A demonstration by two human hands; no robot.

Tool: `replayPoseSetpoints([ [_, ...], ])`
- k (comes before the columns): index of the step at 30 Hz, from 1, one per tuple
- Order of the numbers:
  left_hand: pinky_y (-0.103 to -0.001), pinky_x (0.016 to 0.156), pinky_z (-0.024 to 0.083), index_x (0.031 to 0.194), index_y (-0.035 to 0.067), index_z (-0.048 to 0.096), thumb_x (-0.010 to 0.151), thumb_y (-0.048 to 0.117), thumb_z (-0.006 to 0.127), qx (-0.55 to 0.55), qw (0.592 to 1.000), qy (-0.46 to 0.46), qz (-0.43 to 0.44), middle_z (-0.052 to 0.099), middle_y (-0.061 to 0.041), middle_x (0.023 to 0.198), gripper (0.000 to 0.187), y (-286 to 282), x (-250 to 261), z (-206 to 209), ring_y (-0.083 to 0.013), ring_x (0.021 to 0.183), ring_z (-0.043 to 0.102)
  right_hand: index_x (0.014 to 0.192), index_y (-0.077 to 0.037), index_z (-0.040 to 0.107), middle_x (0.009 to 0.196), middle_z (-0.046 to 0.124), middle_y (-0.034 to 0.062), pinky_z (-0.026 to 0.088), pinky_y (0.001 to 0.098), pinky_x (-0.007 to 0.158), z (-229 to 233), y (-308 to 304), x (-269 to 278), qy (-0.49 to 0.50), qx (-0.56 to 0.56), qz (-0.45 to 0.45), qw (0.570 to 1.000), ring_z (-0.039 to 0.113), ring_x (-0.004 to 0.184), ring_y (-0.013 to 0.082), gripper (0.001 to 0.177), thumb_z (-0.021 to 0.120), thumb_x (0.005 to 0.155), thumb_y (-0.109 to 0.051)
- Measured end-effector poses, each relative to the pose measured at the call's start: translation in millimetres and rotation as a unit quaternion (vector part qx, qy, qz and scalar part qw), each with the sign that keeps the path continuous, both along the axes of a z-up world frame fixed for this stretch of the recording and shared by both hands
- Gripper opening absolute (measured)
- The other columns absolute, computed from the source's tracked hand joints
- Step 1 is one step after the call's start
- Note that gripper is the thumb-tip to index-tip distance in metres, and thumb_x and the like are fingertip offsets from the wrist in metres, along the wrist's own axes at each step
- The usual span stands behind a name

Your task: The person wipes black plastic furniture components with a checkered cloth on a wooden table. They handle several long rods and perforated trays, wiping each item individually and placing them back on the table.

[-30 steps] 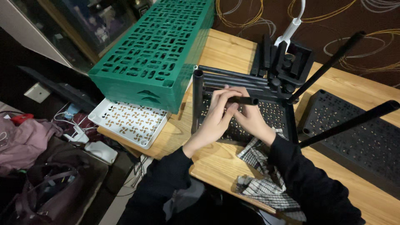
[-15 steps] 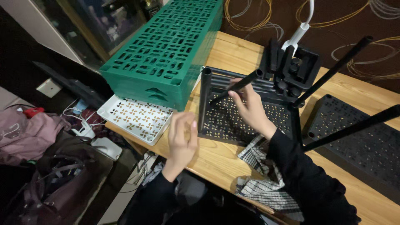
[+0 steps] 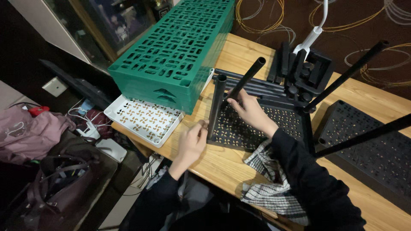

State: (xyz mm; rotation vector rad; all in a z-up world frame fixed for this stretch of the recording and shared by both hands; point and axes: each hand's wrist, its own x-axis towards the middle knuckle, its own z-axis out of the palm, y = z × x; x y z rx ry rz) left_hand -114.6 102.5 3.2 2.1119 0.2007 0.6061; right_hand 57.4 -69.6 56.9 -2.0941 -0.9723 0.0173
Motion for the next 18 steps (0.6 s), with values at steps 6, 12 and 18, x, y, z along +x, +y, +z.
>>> replayPoseSetpoints([
  [6,-0.036,0.081,0.056,0.120,0.004,0.065,0.098,0.010,0.059,-0.057,0.991,-0.076,-0.093,0.071,-0.015,0.107,0.024,17,50,9,-0.0289,0.094,0.073,0.125,0.000,0.054,0.096,0.071,0.0214,0.053,0.0407,0.070,-11,7,6,-0.082,0.050,0.084,0.992,0.070,0.082,0.0361,0.030,0.063,0.104,-0.017],
  [12,-0.039,0.095,0.052,0.137,0.003,0.054,0.091,0.003,0.064,-0.020,0.989,-0.088,-0.121,0.062,-0.020,0.126,0.047,21,101,-6,-0.0351,0.112,0.063,0.128,0.003,0.048,0.098,0.071,0.0256,0.055,0.0421,0.073,-1,17,29,-0.061,0.052,0.026,0.996,0.072,0.094,0.0407,0.034,0.061,0.102,-0.014],
  [18,-0.042,0.110,0.040,0.150,0.004,0.039,0.096,-0.001,0.053,0.010,0.984,-0.131,-0.118,0.051,-0.024,0.144,0.056,21,151,-11,-0.0400,0.134,0.051,0.129,0.004,0.044,0.106,0.071,0.0249,0.056,0.0413,0.078,-2,39,62,-0.089,0.091,0.080,0.989,0.072,0.099,0.0402,0.030,0.056,0.105,-0.010],
])
